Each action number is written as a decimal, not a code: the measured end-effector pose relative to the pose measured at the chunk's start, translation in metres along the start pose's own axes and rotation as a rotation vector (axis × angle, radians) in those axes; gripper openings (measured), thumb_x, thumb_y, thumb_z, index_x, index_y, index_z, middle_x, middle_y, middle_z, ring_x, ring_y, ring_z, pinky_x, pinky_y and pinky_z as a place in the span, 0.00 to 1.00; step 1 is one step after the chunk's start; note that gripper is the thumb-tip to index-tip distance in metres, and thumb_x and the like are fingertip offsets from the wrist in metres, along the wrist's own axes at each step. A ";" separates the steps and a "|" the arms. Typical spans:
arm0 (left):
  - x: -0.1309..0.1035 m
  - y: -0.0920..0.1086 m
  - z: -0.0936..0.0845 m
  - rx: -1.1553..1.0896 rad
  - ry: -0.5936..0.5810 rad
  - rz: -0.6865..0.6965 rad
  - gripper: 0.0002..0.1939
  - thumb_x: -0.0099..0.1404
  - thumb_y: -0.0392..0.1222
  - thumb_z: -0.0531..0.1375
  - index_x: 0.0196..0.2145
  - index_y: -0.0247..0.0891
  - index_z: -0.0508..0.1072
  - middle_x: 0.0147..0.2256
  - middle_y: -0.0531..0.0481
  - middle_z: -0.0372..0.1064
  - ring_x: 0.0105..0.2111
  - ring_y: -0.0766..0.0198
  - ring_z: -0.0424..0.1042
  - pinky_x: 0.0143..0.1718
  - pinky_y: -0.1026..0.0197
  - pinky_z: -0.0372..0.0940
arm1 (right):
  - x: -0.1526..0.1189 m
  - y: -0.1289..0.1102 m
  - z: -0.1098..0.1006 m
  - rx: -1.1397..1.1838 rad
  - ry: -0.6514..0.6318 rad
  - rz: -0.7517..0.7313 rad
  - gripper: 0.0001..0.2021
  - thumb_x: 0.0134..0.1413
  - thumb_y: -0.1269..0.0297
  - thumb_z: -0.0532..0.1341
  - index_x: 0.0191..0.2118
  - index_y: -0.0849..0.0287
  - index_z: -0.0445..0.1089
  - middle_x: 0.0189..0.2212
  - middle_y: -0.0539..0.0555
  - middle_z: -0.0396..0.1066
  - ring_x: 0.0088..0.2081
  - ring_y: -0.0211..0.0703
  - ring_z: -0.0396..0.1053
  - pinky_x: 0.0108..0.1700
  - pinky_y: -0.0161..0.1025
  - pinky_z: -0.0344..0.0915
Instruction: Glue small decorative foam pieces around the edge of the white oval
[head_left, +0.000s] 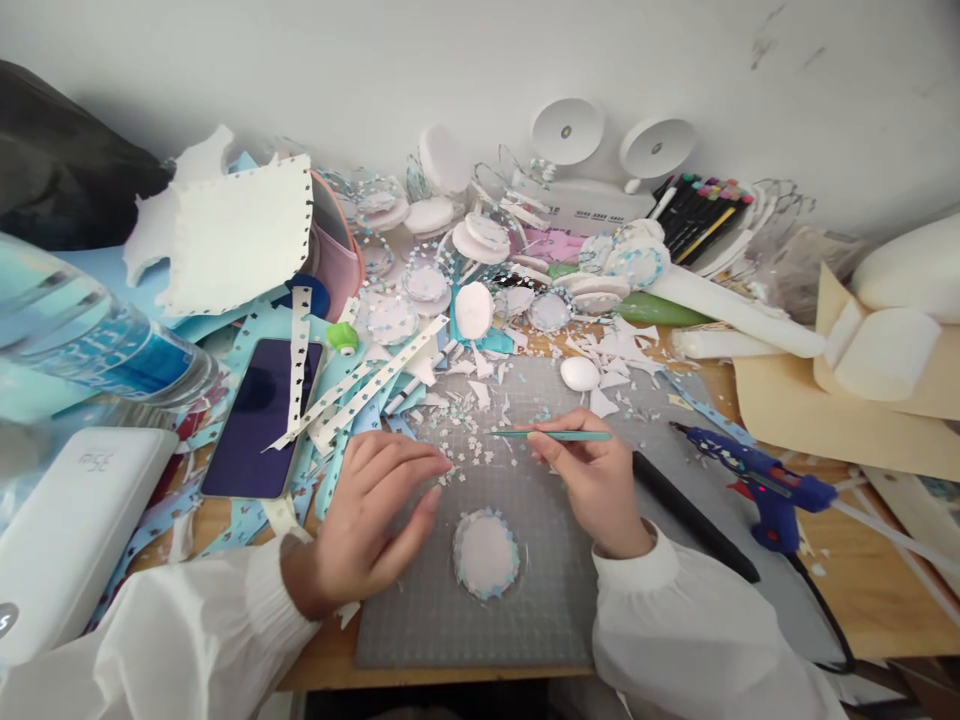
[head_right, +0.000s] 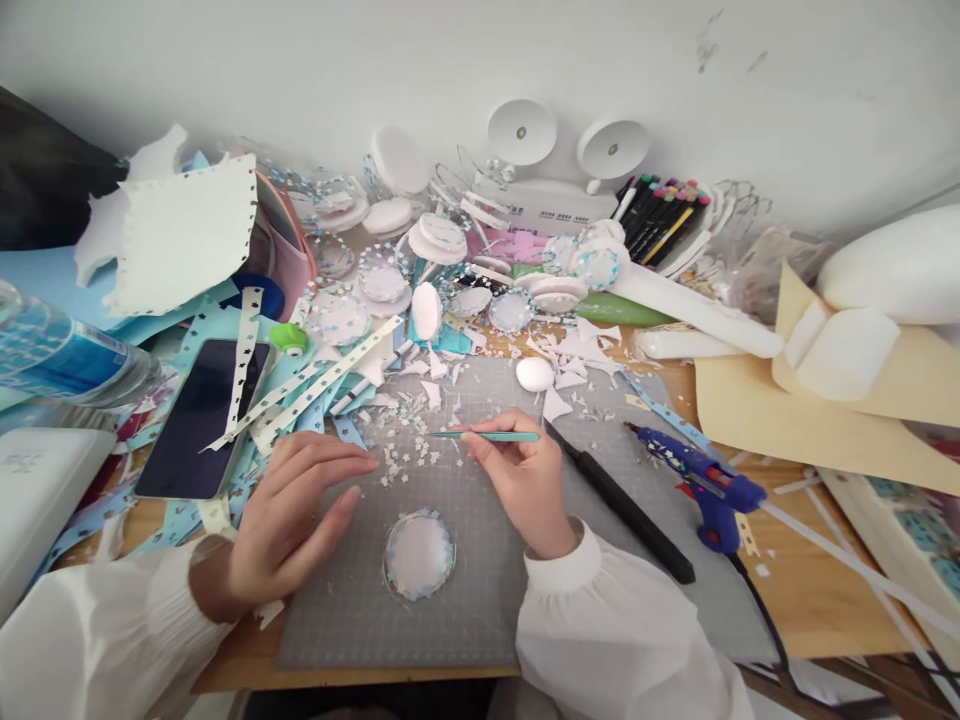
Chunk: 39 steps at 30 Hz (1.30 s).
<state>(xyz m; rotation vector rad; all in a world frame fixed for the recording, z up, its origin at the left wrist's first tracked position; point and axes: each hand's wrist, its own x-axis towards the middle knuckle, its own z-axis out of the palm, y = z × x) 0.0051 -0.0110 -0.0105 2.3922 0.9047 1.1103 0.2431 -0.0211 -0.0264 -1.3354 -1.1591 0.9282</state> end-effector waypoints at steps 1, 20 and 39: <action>0.001 0.000 0.001 -0.003 -0.001 -0.023 0.13 0.64 0.30 0.55 0.46 0.38 0.70 0.40 0.44 0.72 0.41 0.56 0.68 0.43 0.53 0.62 | -0.001 0.001 0.000 0.053 -0.017 0.024 0.07 0.49 0.61 0.68 0.30 0.57 0.71 0.30 0.53 0.77 0.24 0.37 0.70 0.27 0.36 0.69; 0.006 -0.005 0.008 -0.052 -0.051 -0.050 0.07 0.65 0.30 0.59 0.39 0.39 0.71 0.37 0.48 0.72 0.37 0.60 0.68 0.41 0.55 0.63 | -0.018 -0.017 0.014 0.120 -0.200 0.012 0.03 0.50 0.66 0.67 0.30 0.56 0.72 0.30 0.52 0.77 0.24 0.37 0.72 0.25 0.35 0.73; 0.001 -0.004 0.008 -0.143 -0.090 -0.172 0.06 0.67 0.29 0.54 0.38 0.37 0.67 0.36 0.47 0.68 0.40 0.60 0.66 0.44 0.56 0.60 | -0.020 -0.009 0.012 0.311 -0.227 0.058 0.04 0.52 0.68 0.67 0.33 0.54 0.71 0.31 0.50 0.76 0.28 0.36 0.73 0.30 0.35 0.70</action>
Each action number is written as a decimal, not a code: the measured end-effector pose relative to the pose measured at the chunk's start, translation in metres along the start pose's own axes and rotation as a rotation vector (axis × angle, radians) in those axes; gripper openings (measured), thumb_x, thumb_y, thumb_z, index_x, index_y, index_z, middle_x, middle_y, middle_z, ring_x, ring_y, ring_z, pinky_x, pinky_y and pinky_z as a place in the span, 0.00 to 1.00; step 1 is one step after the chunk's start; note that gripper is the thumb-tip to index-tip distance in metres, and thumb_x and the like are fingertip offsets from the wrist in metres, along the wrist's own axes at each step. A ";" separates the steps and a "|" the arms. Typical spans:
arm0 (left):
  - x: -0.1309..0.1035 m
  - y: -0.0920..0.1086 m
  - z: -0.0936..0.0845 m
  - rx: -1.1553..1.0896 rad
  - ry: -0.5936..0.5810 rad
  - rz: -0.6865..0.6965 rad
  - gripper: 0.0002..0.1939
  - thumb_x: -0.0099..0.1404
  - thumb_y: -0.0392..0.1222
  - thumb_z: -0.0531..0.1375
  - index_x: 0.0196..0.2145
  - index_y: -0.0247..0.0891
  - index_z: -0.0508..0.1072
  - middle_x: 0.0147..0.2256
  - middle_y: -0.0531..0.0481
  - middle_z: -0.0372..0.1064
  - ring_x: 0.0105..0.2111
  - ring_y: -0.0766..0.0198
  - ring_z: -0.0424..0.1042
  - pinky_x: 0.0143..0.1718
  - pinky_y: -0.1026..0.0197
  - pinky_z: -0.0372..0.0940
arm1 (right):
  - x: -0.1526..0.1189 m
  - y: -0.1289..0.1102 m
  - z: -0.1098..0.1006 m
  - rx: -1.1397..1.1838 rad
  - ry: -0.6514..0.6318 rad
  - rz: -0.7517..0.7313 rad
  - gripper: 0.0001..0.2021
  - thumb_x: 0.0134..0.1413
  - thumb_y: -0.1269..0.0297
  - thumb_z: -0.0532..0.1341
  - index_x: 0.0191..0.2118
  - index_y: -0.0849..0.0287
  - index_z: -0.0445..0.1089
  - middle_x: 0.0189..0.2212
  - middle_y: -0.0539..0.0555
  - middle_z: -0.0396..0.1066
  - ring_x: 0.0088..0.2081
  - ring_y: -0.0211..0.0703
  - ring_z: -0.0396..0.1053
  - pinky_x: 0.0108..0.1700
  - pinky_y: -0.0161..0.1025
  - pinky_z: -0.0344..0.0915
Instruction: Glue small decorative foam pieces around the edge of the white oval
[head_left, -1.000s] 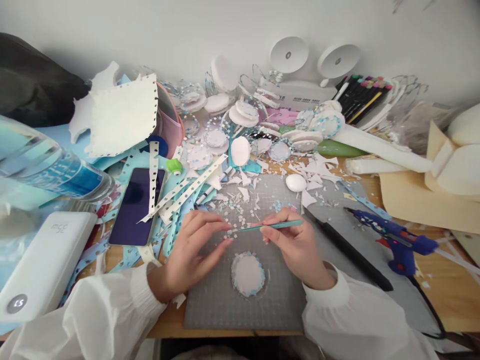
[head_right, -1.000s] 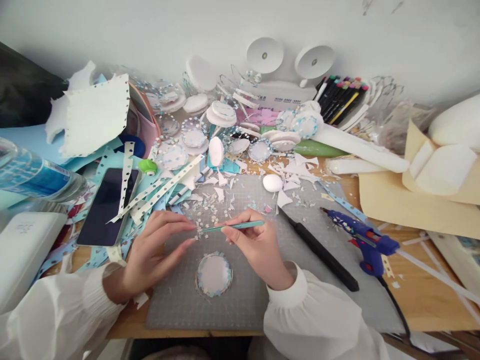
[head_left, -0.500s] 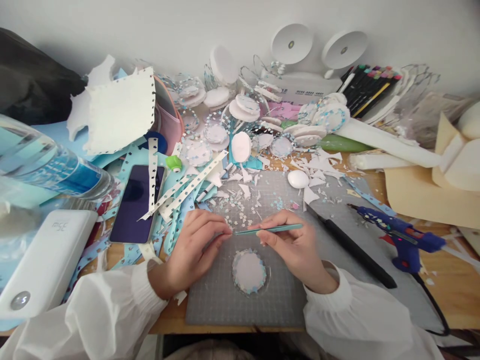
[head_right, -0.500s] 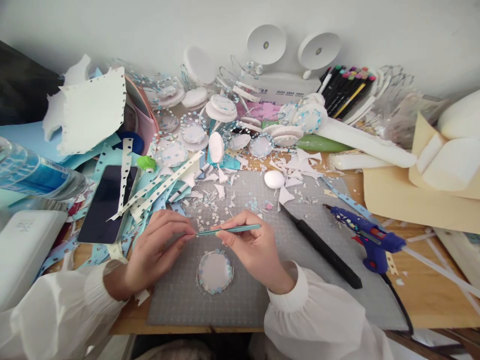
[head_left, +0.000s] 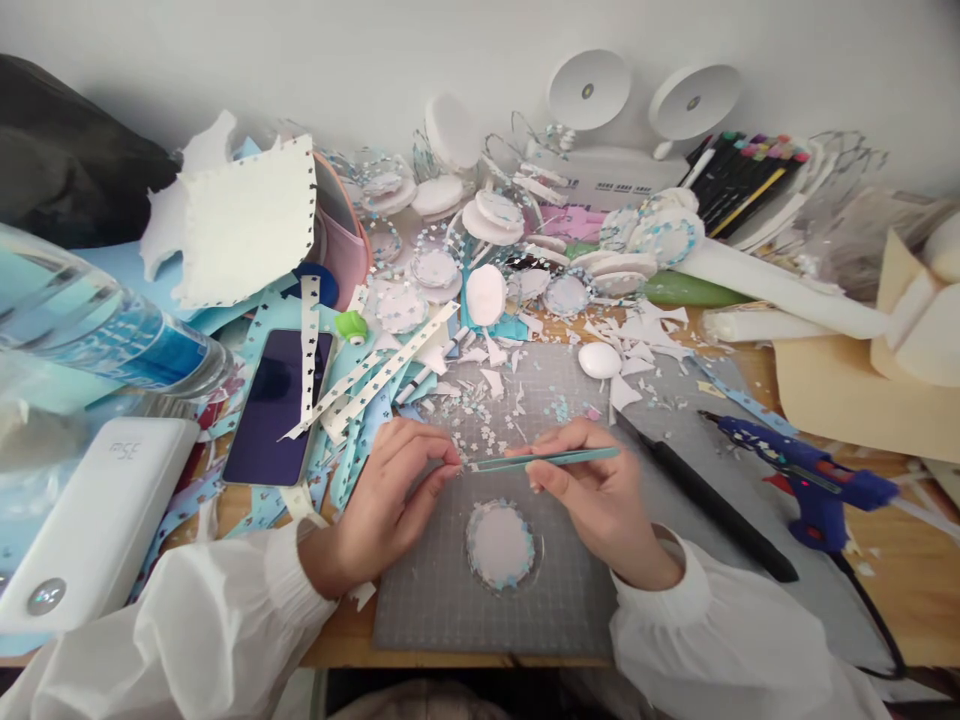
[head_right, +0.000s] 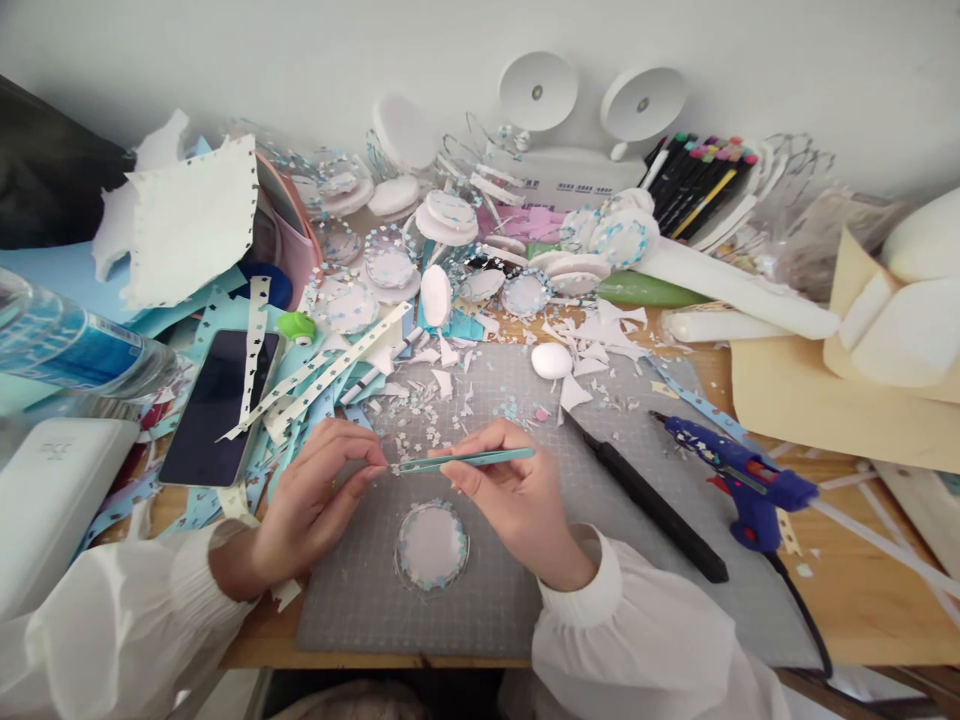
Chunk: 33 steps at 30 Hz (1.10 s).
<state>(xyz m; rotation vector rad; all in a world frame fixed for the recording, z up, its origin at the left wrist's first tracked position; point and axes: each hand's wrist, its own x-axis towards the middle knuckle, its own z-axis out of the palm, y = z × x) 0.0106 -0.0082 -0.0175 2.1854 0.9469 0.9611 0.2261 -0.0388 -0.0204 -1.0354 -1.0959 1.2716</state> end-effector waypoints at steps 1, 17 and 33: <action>0.000 0.001 0.000 -0.002 -0.004 -0.005 0.06 0.67 0.29 0.55 0.38 0.37 0.67 0.37 0.47 0.68 0.40 0.60 0.66 0.44 0.56 0.60 | 0.000 0.000 0.000 -0.009 -0.002 -0.001 0.04 0.52 0.67 0.67 0.33 0.54 0.71 0.31 0.50 0.76 0.28 0.37 0.73 0.31 0.35 0.71; 0.002 0.004 -0.003 0.159 0.065 0.120 0.06 0.64 0.29 0.58 0.37 0.37 0.70 0.35 0.47 0.72 0.35 0.59 0.67 0.39 0.54 0.59 | 0.000 -0.005 0.007 -0.110 0.011 -0.047 0.04 0.50 0.67 0.68 0.32 0.56 0.72 0.31 0.53 0.77 0.32 0.41 0.77 0.30 0.33 0.74; 0.002 0.003 -0.003 0.020 0.004 0.080 0.06 0.65 0.28 0.56 0.36 0.37 0.68 0.35 0.48 0.70 0.36 0.61 0.66 0.41 0.54 0.57 | -0.001 -0.002 0.001 -0.043 -0.010 0.017 0.05 0.52 0.64 0.67 0.32 0.54 0.70 0.25 0.49 0.73 0.32 0.42 0.75 0.33 0.39 0.73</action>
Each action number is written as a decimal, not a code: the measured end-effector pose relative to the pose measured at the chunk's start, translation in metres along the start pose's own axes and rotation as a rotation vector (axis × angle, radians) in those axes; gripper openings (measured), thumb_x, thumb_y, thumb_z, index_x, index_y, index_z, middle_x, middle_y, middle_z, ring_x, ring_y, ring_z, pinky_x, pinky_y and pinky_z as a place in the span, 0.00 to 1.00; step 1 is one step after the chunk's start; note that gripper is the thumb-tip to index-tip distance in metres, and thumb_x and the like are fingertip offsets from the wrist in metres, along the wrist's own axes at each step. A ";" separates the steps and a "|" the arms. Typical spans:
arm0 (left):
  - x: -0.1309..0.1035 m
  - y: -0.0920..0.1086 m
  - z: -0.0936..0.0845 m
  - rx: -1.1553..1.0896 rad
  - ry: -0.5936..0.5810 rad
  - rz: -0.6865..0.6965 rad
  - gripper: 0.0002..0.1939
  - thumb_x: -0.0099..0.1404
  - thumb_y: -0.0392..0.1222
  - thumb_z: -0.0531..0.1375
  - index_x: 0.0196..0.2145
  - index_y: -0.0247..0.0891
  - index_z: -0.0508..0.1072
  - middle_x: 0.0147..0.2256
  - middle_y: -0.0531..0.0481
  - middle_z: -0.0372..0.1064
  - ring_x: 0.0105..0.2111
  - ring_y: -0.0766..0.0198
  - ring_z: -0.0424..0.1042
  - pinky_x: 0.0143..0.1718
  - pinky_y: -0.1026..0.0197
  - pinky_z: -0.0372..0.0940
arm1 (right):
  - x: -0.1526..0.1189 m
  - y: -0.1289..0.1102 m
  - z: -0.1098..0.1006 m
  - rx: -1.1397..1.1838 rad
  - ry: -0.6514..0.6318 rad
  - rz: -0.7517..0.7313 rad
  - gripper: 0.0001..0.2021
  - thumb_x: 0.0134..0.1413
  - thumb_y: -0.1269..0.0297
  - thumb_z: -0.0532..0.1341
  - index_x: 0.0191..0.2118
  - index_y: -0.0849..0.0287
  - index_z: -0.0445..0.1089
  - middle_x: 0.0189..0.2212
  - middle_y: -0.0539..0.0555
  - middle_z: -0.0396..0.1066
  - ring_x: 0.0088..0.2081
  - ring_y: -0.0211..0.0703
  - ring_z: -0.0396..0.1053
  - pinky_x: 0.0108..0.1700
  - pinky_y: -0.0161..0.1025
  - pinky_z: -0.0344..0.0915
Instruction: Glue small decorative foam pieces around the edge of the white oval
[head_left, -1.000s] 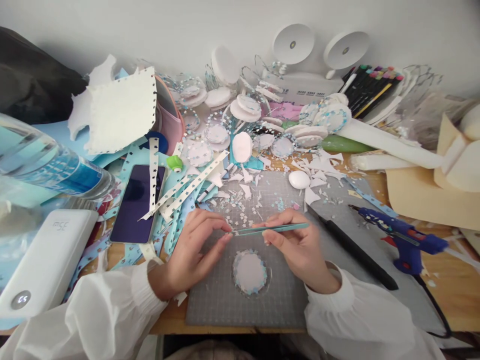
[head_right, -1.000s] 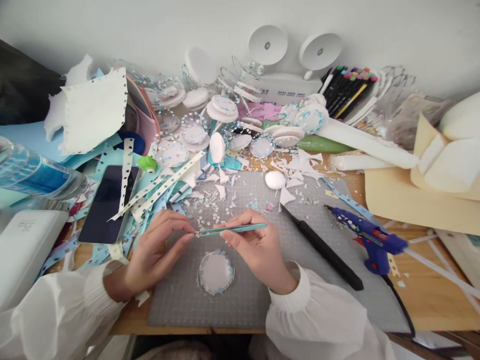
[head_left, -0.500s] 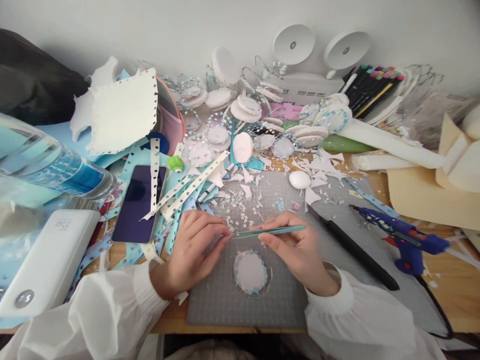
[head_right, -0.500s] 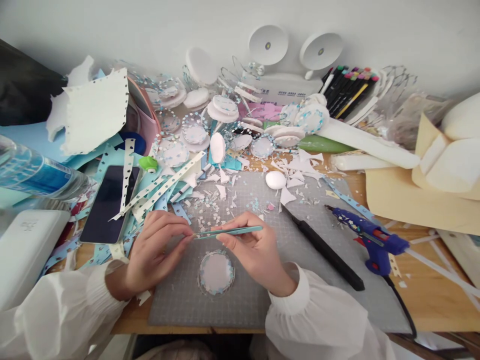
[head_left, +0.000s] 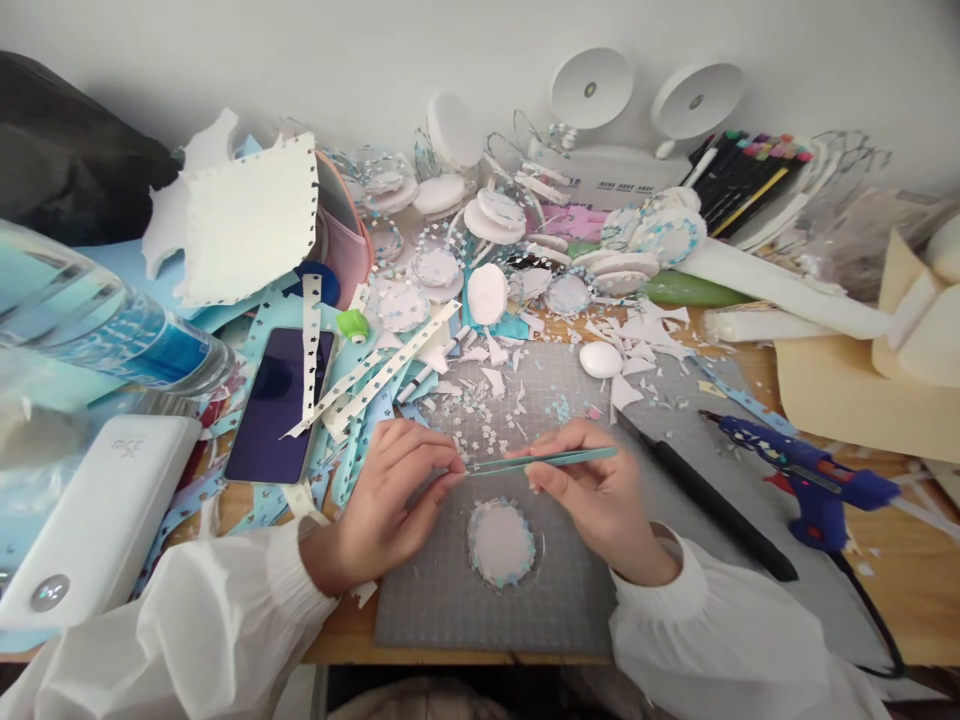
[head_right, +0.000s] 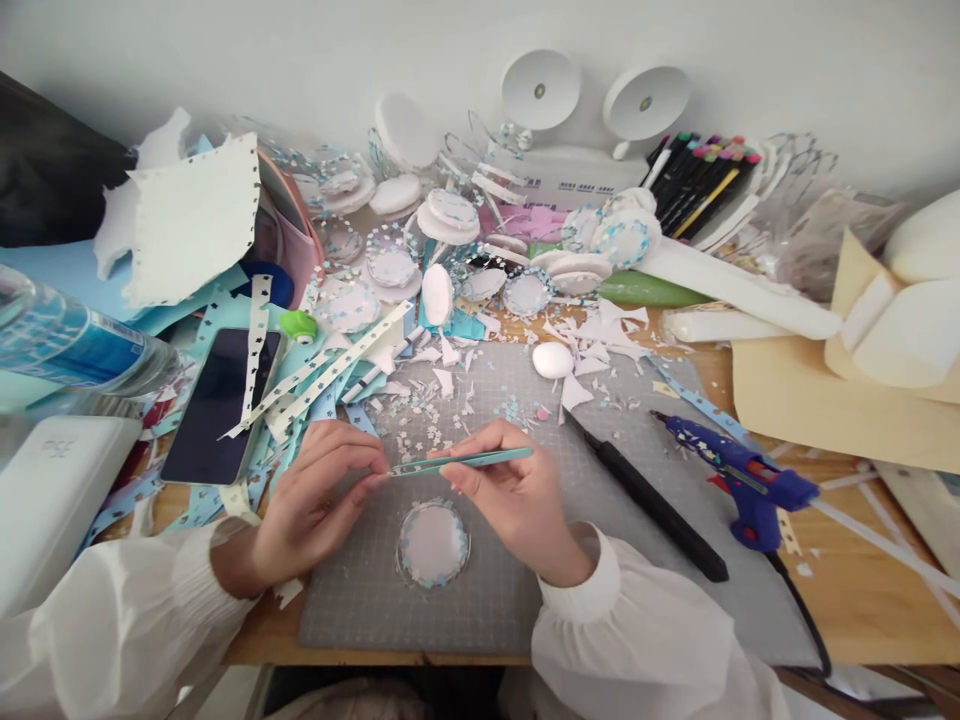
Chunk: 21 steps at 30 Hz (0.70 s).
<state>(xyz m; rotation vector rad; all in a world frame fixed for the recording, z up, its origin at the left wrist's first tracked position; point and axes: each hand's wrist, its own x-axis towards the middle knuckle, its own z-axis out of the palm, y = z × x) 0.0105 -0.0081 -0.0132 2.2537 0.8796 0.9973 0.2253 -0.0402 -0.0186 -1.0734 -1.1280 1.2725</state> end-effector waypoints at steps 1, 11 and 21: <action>0.000 0.000 0.000 -0.005 -0.002 -0.002 0.06 0.65 0.28 0.56 0.36 0.37 0.68 0.35 0.48 0.70 0.36 0.61 0.66 0.41 0.54 0.57 | 0.000 0.000 0.000 0.003 -0.003 -0.002 0.05 0.52 0.65 0.67 0.33 0.54 0.71 0.25 0.49 0.73 0.31 0.41 0.75 0.33 0.38 0.73; 0.001 0.000 0.001 0.003 -0.004 -0.006 0.06 0.66 0.30 0.54 0.36 0.37 0.68 0.34 0.47 0.71 0.35 0.60 0.67 0.40 0.55 0.58 | 0.000 -0.003 0.001 -0.026 0.018 -0.002 0.05 0.51 0.63 0.67 0.31 0.55 0.70 0.25 0.49 0.73 0.29 0.40 0.75 0.30 0.36 0.73; 0.001 0.001 0.001 -0.001 -0.010 -0.006 0.06 0.65 0.30 0.55 0.36 0.37 0.69 0.34 0.47 0.71 0.35 0.60 0.67 0.41 0.54 0.58 | 0.001 -0.002 0.000 -0.046 -0.014 -0.011 0.05 0.52 0.64 0.67 0.31 0.56 0.70 0.29 0.51 0.76 0.28 0.40 0.75 0.30 0.38 0.74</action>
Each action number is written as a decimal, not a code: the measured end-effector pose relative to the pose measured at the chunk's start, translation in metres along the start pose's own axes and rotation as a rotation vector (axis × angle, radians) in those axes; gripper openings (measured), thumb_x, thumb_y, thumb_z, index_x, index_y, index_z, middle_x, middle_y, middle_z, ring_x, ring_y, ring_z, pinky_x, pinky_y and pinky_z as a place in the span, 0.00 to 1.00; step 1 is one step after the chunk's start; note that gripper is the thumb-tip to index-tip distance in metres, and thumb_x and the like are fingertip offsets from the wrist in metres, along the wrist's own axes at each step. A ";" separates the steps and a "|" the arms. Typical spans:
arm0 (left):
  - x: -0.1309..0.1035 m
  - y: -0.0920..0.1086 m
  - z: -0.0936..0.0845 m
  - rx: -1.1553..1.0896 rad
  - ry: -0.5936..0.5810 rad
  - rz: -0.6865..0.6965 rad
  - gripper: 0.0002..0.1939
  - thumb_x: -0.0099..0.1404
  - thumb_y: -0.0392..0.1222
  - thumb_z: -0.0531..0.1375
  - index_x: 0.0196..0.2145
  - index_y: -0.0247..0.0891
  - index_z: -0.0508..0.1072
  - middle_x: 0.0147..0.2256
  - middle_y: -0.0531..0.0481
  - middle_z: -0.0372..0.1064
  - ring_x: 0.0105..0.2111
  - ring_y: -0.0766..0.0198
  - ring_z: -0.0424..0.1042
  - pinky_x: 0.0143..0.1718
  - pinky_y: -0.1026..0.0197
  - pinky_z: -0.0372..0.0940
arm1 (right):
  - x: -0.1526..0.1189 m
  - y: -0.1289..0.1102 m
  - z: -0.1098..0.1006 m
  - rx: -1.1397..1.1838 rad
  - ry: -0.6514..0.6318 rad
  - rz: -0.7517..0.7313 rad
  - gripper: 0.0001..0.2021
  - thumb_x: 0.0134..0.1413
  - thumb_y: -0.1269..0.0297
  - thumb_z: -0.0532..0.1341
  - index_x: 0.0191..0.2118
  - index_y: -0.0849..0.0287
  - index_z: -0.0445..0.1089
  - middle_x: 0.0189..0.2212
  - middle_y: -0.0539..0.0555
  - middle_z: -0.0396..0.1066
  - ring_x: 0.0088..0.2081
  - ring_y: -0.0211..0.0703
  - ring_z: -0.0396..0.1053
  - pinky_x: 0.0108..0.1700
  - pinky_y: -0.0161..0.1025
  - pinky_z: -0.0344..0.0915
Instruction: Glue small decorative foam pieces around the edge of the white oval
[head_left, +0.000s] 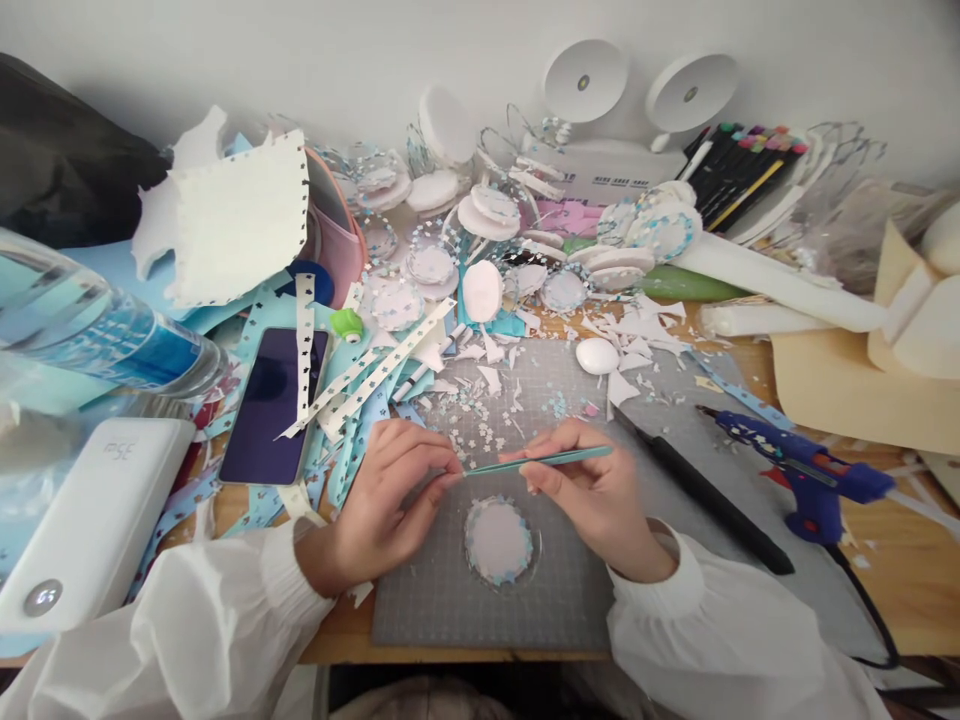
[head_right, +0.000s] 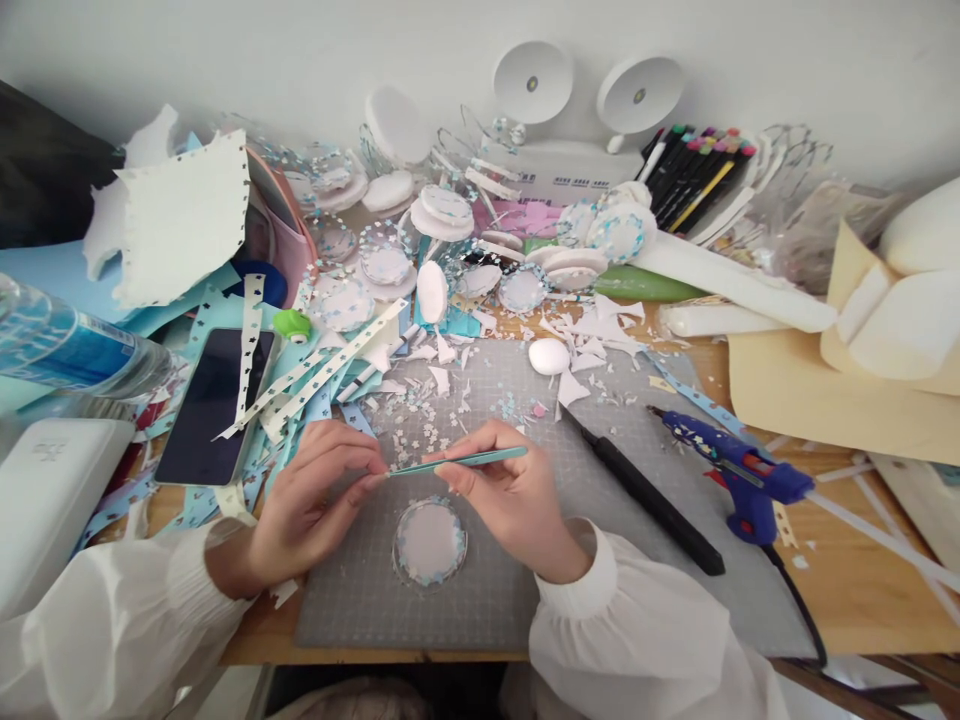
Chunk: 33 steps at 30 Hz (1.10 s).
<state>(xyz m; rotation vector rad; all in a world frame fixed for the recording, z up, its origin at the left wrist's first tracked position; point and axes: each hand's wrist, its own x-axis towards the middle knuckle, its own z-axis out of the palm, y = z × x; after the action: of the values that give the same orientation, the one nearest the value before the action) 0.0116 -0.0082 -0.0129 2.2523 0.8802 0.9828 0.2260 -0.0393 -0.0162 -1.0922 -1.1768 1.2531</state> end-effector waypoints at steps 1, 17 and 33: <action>0.000 0.000 0.000 -0.002 -0.001 0.001 0.06 0.65 0.29 0.55 0.36 0.37 0.69 0.34 0.47 0.71 0.35 0.60 0.67 0.41 0.54 0.58 | 0.000 0.001 0.000 0.002 -0.001 -0.003 0.05 0.52 0.64 0.67 0.31 0.56 0.70 0.29 0.51 0.76 0.28 0.39 0.74 0.30 0.38 0.73; -0.001 -0.001 -0.001 -0.002 -0.004 0.011 0.06 0.66 0.30 0.54 0.37 0.37 0.68 0.35 0.46 0.71 0.35 0.60 0.67 0.39 0.54 0.58 | -0.001 0.004 0.000 0.032 -0.004 0.002 0.04 0.52 0.66 0.67 0.32 0.55 0.71 0.27 0.50 0.74 0.28 0.39 0.74 0.30 0.38 0.73; -0.003 0.000 -0.002 -0.103 0.040 -0.086 0.05 0.68 0.33 0.54 0.38 0.36 0.70 0.36 0.45 0.70 0.38 0.60 0.68 0.41 0.57 0.63 | 0.004 0.003 -0.005 -0.023 0.172 -0.158 0.04 0.50 0.67 0.68 0.31 0.55 0.71 0.27 0.49 0.73 0.28 0.39 0.73 0.29 0.40 0.73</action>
<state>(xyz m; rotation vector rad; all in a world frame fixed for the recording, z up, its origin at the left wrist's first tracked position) 0.0088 -0.0096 -0.0134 2.0983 0.9148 1.0134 0.2302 -0.0352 -0.0193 -1.0795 -1.1257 1.0062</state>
